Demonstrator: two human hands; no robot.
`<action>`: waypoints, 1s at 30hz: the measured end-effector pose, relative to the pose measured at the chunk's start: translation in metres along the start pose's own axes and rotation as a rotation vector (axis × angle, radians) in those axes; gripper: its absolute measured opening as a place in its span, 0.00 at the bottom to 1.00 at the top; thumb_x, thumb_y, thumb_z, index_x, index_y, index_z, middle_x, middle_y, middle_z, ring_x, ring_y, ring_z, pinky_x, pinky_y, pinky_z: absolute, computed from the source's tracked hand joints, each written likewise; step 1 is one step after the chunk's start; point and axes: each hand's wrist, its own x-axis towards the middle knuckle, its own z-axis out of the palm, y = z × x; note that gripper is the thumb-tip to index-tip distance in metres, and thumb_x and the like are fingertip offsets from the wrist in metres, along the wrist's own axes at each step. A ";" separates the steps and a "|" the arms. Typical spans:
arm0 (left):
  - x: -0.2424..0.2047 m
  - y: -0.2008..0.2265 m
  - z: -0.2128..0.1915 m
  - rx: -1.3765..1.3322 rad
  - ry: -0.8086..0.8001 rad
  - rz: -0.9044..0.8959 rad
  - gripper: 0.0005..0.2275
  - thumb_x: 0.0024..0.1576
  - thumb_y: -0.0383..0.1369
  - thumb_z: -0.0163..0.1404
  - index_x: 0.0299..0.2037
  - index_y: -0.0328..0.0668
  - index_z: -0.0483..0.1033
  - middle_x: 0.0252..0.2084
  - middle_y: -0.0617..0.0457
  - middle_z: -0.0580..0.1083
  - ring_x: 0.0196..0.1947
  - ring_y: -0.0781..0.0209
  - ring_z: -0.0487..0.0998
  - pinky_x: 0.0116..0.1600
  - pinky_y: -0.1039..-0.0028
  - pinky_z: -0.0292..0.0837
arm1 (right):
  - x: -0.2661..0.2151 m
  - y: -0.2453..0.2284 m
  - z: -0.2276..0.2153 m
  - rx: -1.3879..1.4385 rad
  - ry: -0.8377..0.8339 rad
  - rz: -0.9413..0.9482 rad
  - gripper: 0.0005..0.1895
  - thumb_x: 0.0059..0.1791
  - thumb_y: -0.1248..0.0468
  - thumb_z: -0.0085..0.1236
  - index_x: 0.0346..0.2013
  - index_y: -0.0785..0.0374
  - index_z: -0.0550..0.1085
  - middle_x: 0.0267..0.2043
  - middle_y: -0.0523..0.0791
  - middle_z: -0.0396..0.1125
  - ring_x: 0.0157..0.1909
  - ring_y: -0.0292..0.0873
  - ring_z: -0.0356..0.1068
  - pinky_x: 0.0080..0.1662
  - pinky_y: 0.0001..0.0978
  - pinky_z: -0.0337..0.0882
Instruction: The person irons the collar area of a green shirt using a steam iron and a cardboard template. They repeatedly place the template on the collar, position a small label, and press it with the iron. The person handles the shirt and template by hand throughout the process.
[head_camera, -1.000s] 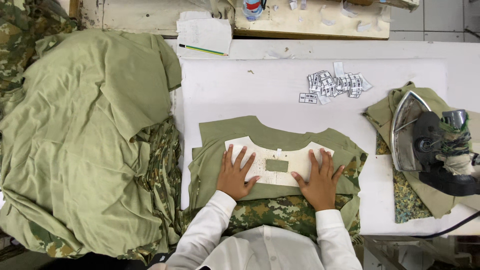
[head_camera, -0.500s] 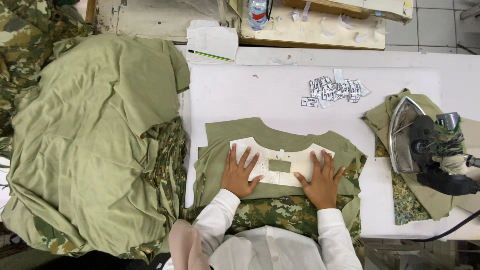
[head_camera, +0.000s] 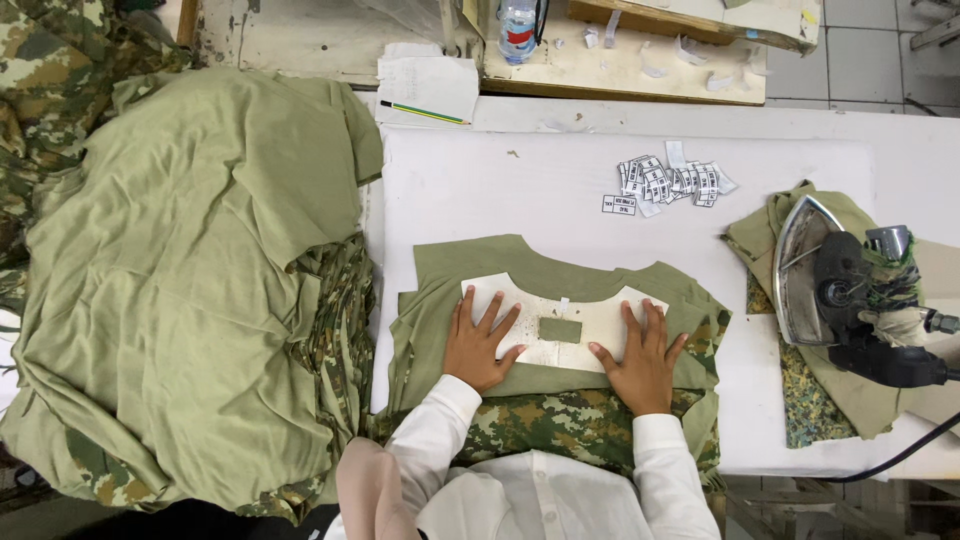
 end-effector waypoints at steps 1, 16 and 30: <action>-0.001 0.000 0.001 -0.008 -0.006 -0.006 0.25 0.50 0.53 0.38 0.56 0.58 0.62 0.57 0.51 0.61 0.59 0.29 0.50 0.58 0.49 0.47 | 0.000 0.000 0.000 0.011 0.001 0.003 0.37 0.42 0.38 0.41 0.61 0.49 0.51 0.65 0.45 0.35 0.68 0.47 0.32 0.60 0.64 0.33; -0.003 -0.002 0.002 0.014 -0.031 -0.019 0.25 0.50 0.54 0.38 0.57 0.60 0.60 0.59 0.53 0.59 0.60 0.32 0.49 0.59 0.50 0.45 | -0.003 -0.005 -0.005 -0.022 -0.008 0.015 0.38 0.41 0.37 0.41 0.60 0.50 0.52 0.65 0.45 0.36 0.68 0.48 0.34 0.60 0.65 0.36; -0.001 -0.001 0.000 -0.008 0.004 -0.014 0.24 0.49 0.53 0.39 0.56 0.60 0.62 0.58 0.53 0.59 0.60 0.33 0.50 0.59 0.50 0.46 | -0.003 -0.003 -0.002 -0.014 -0.012 0.030 0.39 0.41 0.36 0.41 0.60 0.50 0.52 0.65 0.45 0.36 0.68 0.47 0.33 0.60 0.64 0.34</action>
